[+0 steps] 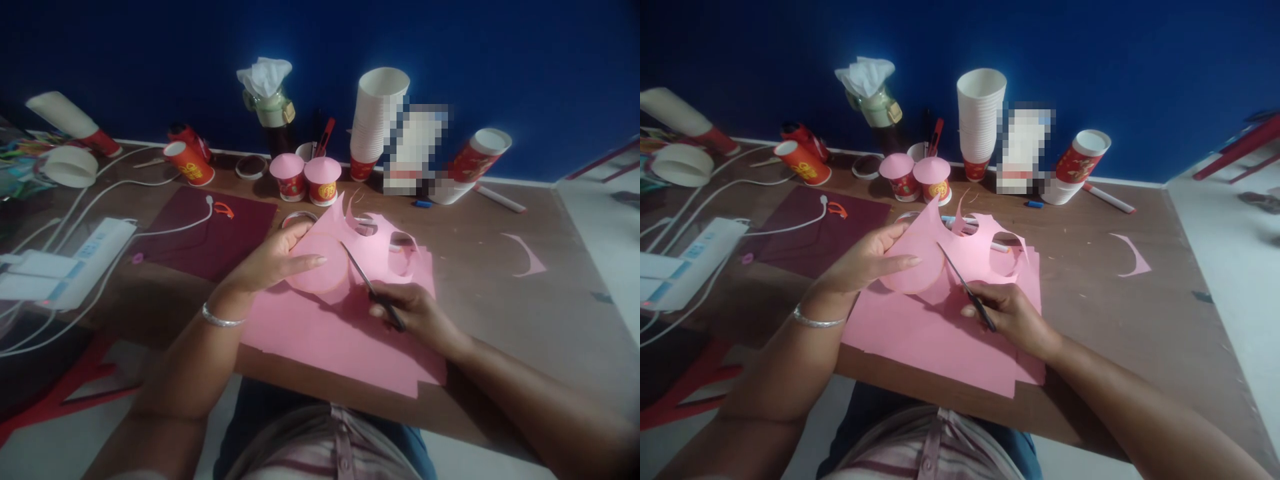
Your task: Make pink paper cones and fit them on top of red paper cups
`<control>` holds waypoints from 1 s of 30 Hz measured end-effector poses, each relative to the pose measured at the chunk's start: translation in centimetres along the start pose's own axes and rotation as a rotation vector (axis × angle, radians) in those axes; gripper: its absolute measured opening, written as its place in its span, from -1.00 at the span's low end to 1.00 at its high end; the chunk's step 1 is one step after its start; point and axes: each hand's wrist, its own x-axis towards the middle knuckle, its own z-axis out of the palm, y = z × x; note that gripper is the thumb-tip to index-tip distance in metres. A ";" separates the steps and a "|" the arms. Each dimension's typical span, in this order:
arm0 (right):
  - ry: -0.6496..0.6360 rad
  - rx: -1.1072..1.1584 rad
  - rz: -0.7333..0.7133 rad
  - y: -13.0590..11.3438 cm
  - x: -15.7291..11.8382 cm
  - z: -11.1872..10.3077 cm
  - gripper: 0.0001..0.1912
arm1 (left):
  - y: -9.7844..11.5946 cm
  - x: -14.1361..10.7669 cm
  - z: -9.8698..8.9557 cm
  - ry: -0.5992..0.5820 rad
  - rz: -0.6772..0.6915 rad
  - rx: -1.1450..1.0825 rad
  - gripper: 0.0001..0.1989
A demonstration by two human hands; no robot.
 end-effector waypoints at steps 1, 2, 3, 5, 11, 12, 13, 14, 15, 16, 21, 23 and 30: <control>0.005 0.004 0.006 0.0 0.0 0.0 -0.62 | 0.0 0.0 0.0 -0.001 -0.004 -0.004 -0.41; 0.010 0.006 0.013 0.0 0.1 0.0 -0.63 | -0.1 0.0 -0.1 -0.003 -0.007 -0.009 -0.42; 0.016 0.005 0.021 0.0 0.1 0.0 -0.64 | -0.1 0.1 -0.1 -0.005 -0.011 -0.015 -0.42; 0.020 -0.003 0.037 0.0 0.1 0.1 -0.64 | 0.0 0.1 -0.1 -0.007 -0.020 -0.028 -0.43; 0.029 -0.011 0.035 -0.1 0.0 -0.1 -0.60 | -0.1 0.2 0.2 0.077 -0.045 -0.150 -0.44; 0.032 -0.014 0.037 -0.1 0.0 -0.1 -0.59 | -0.1 0.2 0.2 0.110 -0.051 -0.157 -0.47; 0.035 -0.015 0.040 0.0 0.0 -0.1 -0.57 | -0.2 0.2 0.2 0.137 -0.055 -0.154 -0.49; 0.036 -0.016 0.042 0.0 0.0 -0.1 -0.54 | -0.2 0.2 0.2 0.154 -0.054 -0.146 -0.51; 0.034 -0.018 0.045 0.1 0.0 -0.1 -0.52 | -0.2 0.2 0.2 0.157 -0.050 -0.137 -0.52; 0.030 -0.022 0.046 0.2 0.0 -0.1 -0.48 | -0.1 0.2 0.2 0.148 -0.044 -0.130 -0.53; 0.034 -0.048 0.030 0.5 0.2 -0.2 -0.43 | 0.3 0.1 0.3 0.070 -0.044 -0.155 -0.46; 0.038 -0.059 0.022 0.6 0.2 -0.2 -0.47 | 0.3 0.1 0.4 0.058 -0.038 -0.152 -0.45; 0.049 -0.072 0.006 0.8 0.2 -0.2 -0.45 | 0.4 0.2 0.7 0.034 -0.022 -0.162 -0.55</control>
